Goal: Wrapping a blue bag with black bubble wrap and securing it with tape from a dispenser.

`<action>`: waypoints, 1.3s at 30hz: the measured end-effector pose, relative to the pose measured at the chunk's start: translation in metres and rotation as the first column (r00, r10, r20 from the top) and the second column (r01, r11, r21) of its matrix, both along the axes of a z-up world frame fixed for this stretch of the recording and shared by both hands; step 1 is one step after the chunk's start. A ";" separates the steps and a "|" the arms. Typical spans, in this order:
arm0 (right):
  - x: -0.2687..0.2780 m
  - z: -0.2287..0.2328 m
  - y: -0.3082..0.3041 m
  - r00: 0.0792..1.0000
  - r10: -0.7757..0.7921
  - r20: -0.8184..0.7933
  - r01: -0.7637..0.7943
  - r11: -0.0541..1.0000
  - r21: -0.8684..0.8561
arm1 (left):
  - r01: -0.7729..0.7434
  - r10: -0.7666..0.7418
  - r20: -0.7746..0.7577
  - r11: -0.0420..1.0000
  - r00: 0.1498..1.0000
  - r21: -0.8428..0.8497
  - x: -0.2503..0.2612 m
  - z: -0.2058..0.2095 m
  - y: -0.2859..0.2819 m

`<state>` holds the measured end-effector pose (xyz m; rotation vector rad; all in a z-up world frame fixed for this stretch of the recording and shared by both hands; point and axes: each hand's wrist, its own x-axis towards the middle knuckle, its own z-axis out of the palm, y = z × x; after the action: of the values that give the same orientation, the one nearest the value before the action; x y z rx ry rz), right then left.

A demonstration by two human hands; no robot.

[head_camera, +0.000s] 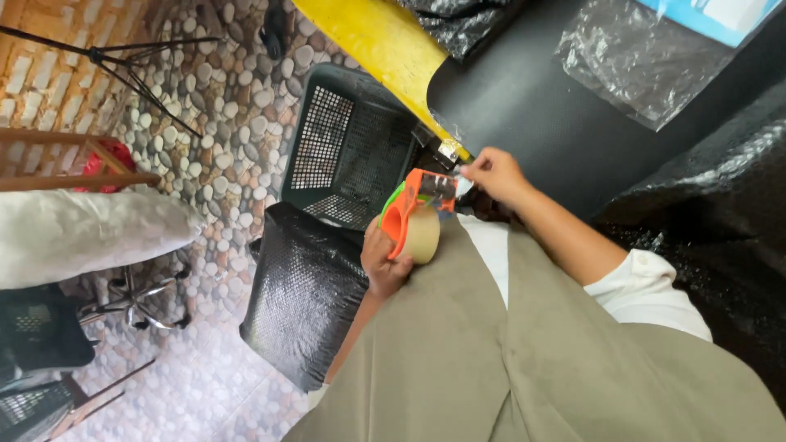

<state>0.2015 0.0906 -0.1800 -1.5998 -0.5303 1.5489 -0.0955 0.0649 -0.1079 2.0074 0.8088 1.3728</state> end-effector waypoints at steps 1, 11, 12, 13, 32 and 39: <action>0.012 -0.014 0.011 0.958 0.059 0.280 -0.071 0.997 0.032 | 0.010 -0.008 0.023 0.997 1.000 -0.073 -0.001 -0.003 0.007; 0.013 -0.008 0.027 0.541 0.249 0.803 -0.251 0.959 -0.128 | 0.139 -0.135 0.033 0.953 0.990 -0.270 -0.023 -0.032 0.058; 0.015 0.004 0.030 0.542 0.250 0.803 -0.244 0.960 -0.135 | 0.146 -0.142 0.036 0.950 0.989 -0.275 -0.018 -0.027 0.064; 0.014 0.014 0.030 0.419 0.335 0.844 -0.251 0.936 -0.247 | 0.155 -0.157 0.018 0.938 0.987 -0.311 -0.015 -0.022 0.067; 0.015 0.125 -0.012 0.713 -0.365 0.599 -0.029 0.838 0.545 | 0.275 -0.358 -0.114 0.854 0.927 -0.442 0.051 -0.013 0.066; 0.024 0.117 -0.046 0.700 -0.300 0.648 -0.172 0.809 0.562 | 0.156 -0.255 -0.271 0.928 0.928 -0.339 0.088 0.063 0.034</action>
<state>0.2253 0.0450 -0.0630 -1.6273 -1.2313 0.5105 -0.0076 0.0986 -0.0452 2.0102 0.8580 0.7627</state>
